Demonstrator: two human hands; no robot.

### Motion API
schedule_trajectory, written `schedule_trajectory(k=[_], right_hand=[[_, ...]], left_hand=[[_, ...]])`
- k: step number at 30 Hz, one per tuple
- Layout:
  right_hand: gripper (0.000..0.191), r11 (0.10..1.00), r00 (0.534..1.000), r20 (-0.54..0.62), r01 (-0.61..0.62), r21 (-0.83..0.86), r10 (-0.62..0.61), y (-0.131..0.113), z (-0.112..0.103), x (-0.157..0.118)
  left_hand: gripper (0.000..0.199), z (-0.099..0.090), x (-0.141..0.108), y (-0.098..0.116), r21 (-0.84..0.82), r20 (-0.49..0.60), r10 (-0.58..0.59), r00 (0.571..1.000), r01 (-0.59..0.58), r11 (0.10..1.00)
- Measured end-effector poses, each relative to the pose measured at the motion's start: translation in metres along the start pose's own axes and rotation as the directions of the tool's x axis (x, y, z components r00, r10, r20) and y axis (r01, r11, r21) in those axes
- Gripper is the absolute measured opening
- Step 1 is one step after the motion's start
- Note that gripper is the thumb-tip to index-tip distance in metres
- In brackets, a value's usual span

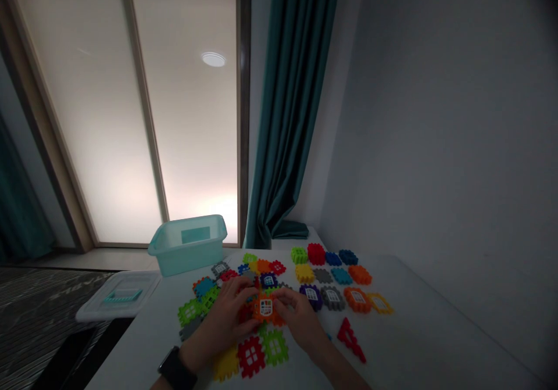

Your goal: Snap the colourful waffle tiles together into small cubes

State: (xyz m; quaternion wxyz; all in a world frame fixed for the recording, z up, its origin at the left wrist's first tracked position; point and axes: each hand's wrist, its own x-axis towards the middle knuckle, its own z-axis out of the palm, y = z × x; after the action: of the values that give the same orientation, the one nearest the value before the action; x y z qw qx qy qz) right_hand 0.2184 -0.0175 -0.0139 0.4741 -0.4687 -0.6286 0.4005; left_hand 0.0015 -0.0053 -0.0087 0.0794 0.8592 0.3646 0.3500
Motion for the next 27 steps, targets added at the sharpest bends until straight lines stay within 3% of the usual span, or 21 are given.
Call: schedule_trajectory(k=[4, 8, 11, 16, 21, 24, 27], right_hand=[[0.028, 0.925, 0.961, -0.089, 0.223, -0.308, -0.262, 0.004, 0.002, -0.005], [0.022, 0.734, 0.843, 0.022, 0.48, -0.481, -0.537, 0.004, 0.003, -0.01], [0.022, 0.625, 0.774, 0.097, 0.571, -0.532, -0.625, 0.001, 0.001, -0.012], [0.024, 0.517, 0.709, 0.162, 0.632, -0.578, -0.686, -0.002, -0.002, -0.012], [0.024, 0.474, 0.712, 0.159, 0.599, -0.645, -0.684, 0.004, -0.001, -0.011], [0.027, 0.498, 0.738, 0.111, 0.549, -0.671, -0.665, 0.008, 0.0, -0.009], [0.029, 0.515, 0.752, 0.113, 0.545, -0.662, -0.65, 0.011, 0.0, -0.008]], left_hand=[[0.031, -0.005, 0.003, 0.006, -0.07, 0.008, -0.042, 0.999, 0.042, 0.997], [0.021, -0.01, 0.006, 0.011, -0.154, 0.014, -0.105, 0.994, 0.106, 0.982], [0.023, -0.012, 0.007, 0.014, -0.227, 0.051, -0.127, 0.991, 0.135, 0.964], [0.015, -0.012, 0.004, 0.014, -0.304, 0.102, -0.14, 0.985, 0.164, 0.938], [0.027, -0.01, 0.003, 0.005, -0.226, -0.011, -0.127, 0.992, 0.122, 0.966], [0.037, -0.008, 0.001, -0.004, -0.085, -0.115, -0.072, 0.991, 0.062, 0.994], [0.038, -0.007, -0.002, -0.011, 0.012, -0.153, -0.017, 0.988, 0.019, 1.0]])
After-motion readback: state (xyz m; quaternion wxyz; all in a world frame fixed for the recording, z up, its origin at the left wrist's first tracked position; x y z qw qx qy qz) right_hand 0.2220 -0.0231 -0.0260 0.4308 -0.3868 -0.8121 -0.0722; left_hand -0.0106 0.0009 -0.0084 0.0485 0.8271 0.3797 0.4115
